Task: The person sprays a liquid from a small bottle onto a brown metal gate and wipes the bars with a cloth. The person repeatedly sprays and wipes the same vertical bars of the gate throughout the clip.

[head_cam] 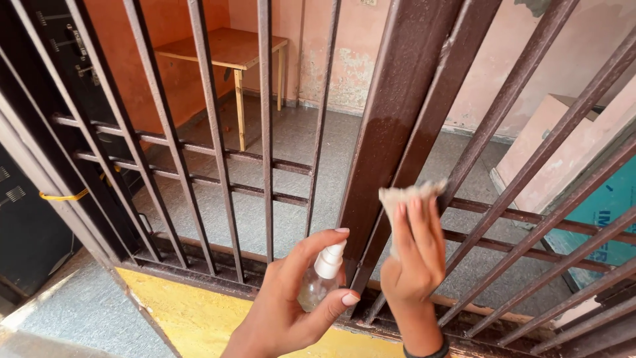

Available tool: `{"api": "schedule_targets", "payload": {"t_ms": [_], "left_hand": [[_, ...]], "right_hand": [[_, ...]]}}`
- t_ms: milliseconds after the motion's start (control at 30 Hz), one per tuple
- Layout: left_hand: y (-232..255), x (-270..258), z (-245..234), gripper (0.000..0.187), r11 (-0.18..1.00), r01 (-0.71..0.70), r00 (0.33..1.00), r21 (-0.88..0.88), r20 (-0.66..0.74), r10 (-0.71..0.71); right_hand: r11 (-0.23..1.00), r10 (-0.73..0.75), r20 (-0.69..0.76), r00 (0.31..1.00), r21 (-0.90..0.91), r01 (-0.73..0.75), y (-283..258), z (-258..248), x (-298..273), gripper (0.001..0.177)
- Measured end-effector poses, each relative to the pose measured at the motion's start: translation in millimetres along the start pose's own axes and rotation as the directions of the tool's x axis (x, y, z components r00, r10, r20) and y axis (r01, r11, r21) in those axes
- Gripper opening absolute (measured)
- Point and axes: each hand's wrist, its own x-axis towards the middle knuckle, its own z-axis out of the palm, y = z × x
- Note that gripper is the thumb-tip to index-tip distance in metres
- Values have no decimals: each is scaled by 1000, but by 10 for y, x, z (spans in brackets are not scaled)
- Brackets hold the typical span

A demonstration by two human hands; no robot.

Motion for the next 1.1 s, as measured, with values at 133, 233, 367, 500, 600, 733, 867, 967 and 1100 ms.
{"api": "schedule_targets", "payload": {"t_ms": [133,233,367,500,600,733,867,967,1100], "left_hand": [[-2,34,52,62,999,54,998,-7,35,-54],[-39,47,41,62,999,32,999,-33,29,-31],[-71,18,-59,60,999,-36,999,25,-40,37],[-60,31,-15,60,999,23,1000,-39,4,-23],[-63,65,4,60,996,62,998,-57,20,-61],[-104,62,-42,62,1000,-25,999,2,-21,25],[-104,25,-79,62,999,-29,999,31,-37,30],[-65,-9,-92,63,997,-40,998,61,-40,42],[-50,13,-103,62,998,-41,998,47,-37,43]], "right_hand": [[992,-45,85,995,-111,54,160,189,263,37],[995,-13,105,994,-99,24,165,349,-56,35],[995,-71,304,950,-51,91,-90,230,-531,30],[985,-143,141,980,-81,155,11,285,-139,27],[981,-150,125,981,-107,163,163,366,241,30],[975,-174,298,939,-82,207,92,392,83,30],[965,-262,387,884,113,236,73,240,-76,17],[955,-281,229,932,-32,295,308,345,201,22],[945,-223,292,930,-171,280,244,400,128,36]]}}
